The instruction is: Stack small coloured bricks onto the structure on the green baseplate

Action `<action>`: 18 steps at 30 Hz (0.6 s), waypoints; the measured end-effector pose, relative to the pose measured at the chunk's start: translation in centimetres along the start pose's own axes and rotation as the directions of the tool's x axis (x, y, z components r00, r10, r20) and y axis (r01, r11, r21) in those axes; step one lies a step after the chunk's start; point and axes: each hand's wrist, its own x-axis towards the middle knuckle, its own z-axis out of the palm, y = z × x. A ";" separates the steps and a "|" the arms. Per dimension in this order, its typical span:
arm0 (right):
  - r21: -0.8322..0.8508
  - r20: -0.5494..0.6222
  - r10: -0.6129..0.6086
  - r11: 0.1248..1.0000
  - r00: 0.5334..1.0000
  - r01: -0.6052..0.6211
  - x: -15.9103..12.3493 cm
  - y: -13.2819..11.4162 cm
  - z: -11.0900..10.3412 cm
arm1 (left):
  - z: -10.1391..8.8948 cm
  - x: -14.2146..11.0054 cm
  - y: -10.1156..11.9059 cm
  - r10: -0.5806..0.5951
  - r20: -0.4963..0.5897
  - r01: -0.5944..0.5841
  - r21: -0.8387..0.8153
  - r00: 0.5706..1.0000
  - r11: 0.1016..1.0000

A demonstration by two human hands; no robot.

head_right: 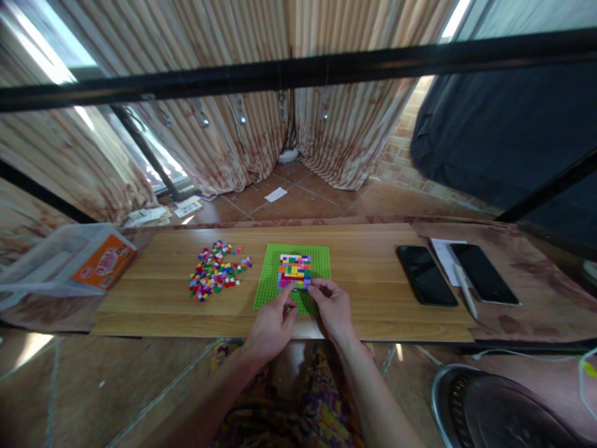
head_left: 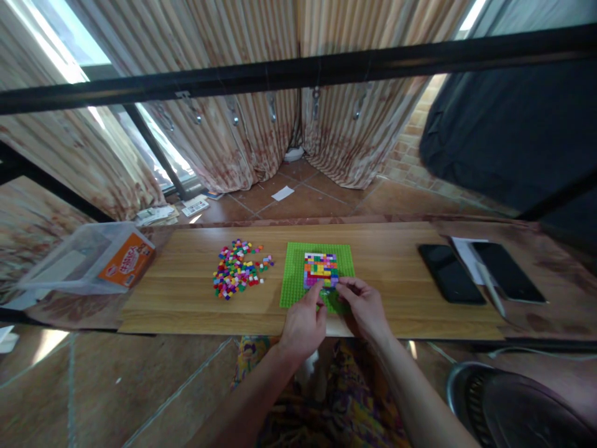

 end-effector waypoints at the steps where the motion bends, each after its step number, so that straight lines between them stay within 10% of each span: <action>1: -0.006 0.002 0.003 1.000 1.000 -0.003 0.1 0.0 0.1 | 0.0 -0.1 -0.1 -0.002 0.000 0.002 0.005 1.000 1.000; 18: 0.000 0.002 0.099 0.995 0.995 -0.099 0.7 -0.1 -0.4 | 0.0 -0.4 -0.1 0.043 -0.038 -0.043 -0.003 0.998 0.999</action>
